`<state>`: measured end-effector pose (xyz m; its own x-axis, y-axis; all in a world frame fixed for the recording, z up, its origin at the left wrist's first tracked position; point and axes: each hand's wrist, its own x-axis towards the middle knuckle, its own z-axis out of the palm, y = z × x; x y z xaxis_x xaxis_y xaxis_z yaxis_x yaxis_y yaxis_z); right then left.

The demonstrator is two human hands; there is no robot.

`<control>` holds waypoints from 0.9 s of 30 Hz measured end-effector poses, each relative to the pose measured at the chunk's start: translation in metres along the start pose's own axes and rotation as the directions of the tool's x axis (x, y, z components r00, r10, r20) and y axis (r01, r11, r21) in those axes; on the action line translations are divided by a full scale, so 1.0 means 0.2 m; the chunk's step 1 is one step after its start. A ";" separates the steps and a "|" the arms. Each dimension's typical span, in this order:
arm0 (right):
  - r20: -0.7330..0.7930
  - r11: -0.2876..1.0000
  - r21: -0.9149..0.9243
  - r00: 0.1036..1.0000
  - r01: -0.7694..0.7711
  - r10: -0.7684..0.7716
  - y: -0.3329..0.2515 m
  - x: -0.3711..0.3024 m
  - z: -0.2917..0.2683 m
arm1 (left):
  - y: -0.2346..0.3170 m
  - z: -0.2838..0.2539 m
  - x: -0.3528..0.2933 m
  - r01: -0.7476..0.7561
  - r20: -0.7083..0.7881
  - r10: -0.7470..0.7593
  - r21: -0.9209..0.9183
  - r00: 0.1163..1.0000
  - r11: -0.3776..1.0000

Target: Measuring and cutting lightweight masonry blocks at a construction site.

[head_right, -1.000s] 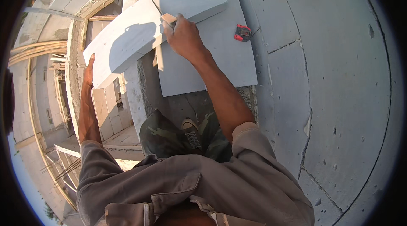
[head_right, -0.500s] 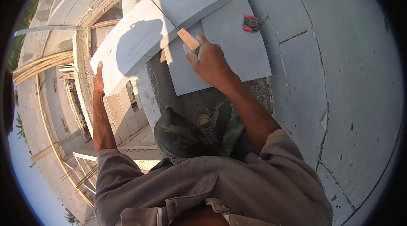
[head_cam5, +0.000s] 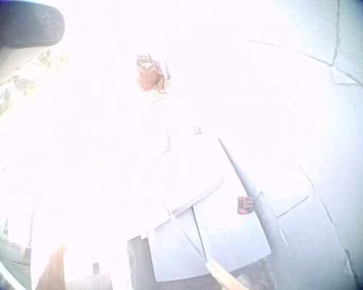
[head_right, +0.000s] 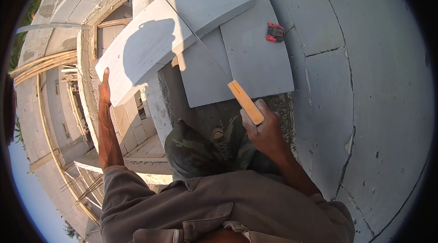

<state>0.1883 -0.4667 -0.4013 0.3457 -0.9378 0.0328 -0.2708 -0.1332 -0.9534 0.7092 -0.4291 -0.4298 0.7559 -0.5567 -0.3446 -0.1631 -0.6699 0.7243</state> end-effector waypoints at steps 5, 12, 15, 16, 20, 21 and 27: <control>0.162 0.983 -0.144 0.977 -0.116 0.139 -0.09 0.68 0.23 | 0.09 0.05 0.02 0.046 0.141 -0.046 0.006 0.989 0.999; 0.003 1.000 0.020 1.000 -0.012 0.012 0.03 0.08 0.07 | 0.01 -0.03 0.03 0.000 0.026 0.000 0.003 1.000 1.000; 0.040 0.995 0.051 0.996 -0.081 0.079 -0.01 0.15 0.04 | 0.03 0.01 0.10 -0.190 -0.021 0.193 0.100 0.981 0.977; 0.059 0.992 0.037 0.991 -0.121 0.119 0.00 0.32 0.12 | 0.08 0.04 0.08 -0.046 -0.005 0.047 0.097 0.999 0.994; 0.047 0.994 -0.056 0.995 0.089 -0.087 0.07 0.74 0.31 | 0.04 0.08 0.08 -0.022 0.085 0.018 0.043 0.996 0.999; 0.088 0.996 -0.086 0.995 -0.031 0.038 0.05 0.62 0.31 | -0.01 0.05 0.07 -0.054 0.031 0.053 0.067 0.998 0.996; -0.064 0.995 0.091 0.997 0.049 -0.043 0.01 -0.02 0.05 | 0.07 0.00 0.09 -0.100 0.027 0.098 0.075 0.995 0.992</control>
<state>0.1949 -0.4607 -0.4056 0.2985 -0.9498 0.0935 -0.1702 -0.1493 -0.9740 0.7203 -0.4490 -0.4267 0.7190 -0.6325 -0.2879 -0.2845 -0.6459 0.7084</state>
